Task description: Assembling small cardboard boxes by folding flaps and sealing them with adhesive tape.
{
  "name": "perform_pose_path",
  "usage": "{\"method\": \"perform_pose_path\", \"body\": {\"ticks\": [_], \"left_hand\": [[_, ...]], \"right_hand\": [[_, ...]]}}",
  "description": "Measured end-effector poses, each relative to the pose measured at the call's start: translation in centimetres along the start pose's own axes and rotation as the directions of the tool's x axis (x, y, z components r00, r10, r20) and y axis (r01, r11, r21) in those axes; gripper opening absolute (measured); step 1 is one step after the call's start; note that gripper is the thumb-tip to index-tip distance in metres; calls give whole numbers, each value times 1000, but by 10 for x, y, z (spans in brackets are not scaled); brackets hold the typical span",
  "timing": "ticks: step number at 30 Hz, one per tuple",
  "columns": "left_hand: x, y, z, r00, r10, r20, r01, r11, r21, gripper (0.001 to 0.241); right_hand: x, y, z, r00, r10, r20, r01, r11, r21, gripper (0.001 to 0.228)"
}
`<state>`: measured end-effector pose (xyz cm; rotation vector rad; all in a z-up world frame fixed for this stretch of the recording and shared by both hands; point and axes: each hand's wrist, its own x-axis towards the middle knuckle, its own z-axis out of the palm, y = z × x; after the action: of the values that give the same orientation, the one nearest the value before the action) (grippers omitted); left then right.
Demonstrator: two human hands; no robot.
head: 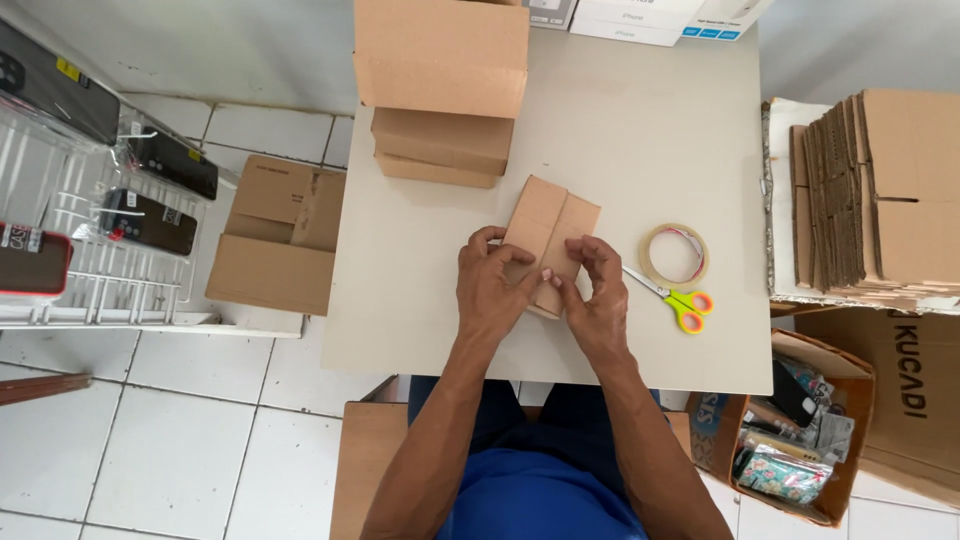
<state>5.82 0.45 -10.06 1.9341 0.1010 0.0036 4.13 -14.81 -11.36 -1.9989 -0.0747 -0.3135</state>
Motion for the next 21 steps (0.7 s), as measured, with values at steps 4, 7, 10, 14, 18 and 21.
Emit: {"method": "perform_pose_path", "body": {"ticks": [4, 7, 10, 14, 18, 21], "left_hand": [[0, -6, 6, 999, -31, -28, 31, 1000, -4, 23], [-4, -5, 13, 996, -39, -76, 38, 999, -15, 24], [-9, -3, 20, 989, -85, -122, 78, 995, -61, 23], [-10, 1, 23, 984, -129, -126, 114, 986, -124, 28], [-10, 6, 22, 982, -163, -100, 148, 978, -145, 31], [-10, 8, 24, 978, -188, -87, 170, 969, -181, 31]], "right_hand": [[10, 17, -1, 1000, -7, 26, 5, 998, 65, 65], [19, 31, -4, 997, -28, 66, 22, 996, 91, 65], [26, 38, -8, 997, -3, 79, -10, 986, 166, 70], [26, 43, -12, 996, 88, 18, -89, 957, 276, 63], [20, 42, -17, 985, 130, -111, -90, 946, 312, 49], [15, 19, -17, 985, 91, -145, -57, 973, 225, 49]]}}
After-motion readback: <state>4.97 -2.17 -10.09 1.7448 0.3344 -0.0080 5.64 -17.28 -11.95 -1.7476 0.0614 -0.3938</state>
